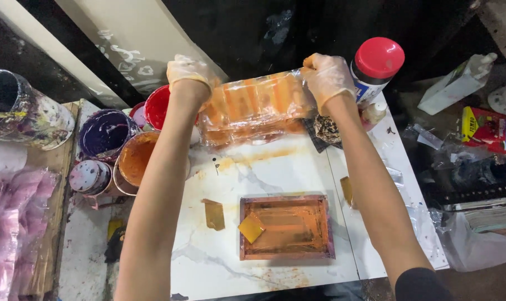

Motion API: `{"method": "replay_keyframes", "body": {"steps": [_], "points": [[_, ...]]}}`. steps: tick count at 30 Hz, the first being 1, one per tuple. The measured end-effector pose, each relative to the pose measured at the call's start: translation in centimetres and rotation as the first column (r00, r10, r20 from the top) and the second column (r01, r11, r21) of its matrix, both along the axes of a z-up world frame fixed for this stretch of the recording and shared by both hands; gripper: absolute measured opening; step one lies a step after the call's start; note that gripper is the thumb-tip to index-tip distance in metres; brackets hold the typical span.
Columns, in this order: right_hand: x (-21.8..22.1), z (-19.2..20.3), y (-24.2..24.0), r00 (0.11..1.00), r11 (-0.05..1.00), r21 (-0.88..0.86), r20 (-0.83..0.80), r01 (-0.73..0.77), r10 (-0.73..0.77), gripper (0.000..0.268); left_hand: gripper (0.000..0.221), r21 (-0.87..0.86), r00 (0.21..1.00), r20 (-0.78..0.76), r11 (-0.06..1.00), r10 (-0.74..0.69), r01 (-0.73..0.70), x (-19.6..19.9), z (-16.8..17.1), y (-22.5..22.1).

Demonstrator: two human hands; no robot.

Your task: Applying orange ink to a printing block using a sponge applicator in a print shop.

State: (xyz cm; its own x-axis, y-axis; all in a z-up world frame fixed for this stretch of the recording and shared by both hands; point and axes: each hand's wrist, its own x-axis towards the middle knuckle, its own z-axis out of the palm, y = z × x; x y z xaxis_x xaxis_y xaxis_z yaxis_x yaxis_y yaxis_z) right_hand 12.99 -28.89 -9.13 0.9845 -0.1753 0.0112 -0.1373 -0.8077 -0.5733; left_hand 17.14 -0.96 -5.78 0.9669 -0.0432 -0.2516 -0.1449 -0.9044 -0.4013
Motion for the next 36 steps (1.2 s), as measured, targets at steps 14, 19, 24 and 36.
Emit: {"method": "replay_keyframes", "body": {"steps": [14,19,24,36], "points": [[2.0,-3.7,-0.2,0.957,0.963,-0.263,0.264,-0.050,0.122,0.029,0.022,0.027,0.995,0.071,0.998,0.063,-0.065,0.5,-0.8,0.0],[-1.0,-0.9,1.4,0.832,0.998,-0.061,0.554,0.012,0.024,0.023,0.019,-0.235,0.967,0.250,0.972,0.049,0.012,0.9,1.0,-0.9],[-4.9,0.6,5.4,0.921,0.327,0.917,0.311,-0.227,-0.234,0.043,0.051,-0.868,0.862,0.415,0.410,0.291,0.279,-4.8,0.9,-4.2],[-8.7,-1.1,9.6,0.389,0.808,-0.247,0.777,-0.535,0.495,0.050,0.016,-0.882,0.797,-0.073,-0.412,0.599,0.230,-10.0,-5.9,-5.6]]}}
